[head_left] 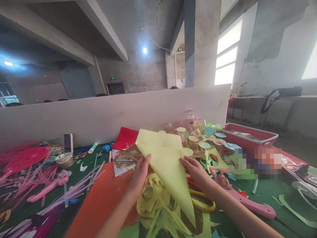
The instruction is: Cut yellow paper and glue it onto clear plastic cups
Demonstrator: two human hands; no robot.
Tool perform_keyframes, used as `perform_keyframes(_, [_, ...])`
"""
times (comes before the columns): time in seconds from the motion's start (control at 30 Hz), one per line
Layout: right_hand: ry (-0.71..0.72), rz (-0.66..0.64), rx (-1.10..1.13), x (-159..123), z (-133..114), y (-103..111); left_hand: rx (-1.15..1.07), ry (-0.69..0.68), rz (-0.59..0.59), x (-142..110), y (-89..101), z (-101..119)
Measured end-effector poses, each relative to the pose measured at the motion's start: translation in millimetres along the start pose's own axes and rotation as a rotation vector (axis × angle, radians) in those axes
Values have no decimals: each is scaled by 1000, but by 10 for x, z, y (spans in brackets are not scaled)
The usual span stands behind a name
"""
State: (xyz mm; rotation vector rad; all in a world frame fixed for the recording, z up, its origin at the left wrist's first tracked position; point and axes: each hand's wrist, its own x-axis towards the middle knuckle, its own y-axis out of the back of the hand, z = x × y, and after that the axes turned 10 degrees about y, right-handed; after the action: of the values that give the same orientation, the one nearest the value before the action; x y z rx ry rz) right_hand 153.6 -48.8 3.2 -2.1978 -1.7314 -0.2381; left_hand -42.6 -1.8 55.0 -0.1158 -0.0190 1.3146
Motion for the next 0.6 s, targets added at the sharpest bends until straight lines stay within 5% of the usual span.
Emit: perform_keyframes(0.6, [97,-43,-183,-22,-126,20,-34,-57,18,273,255,-99])
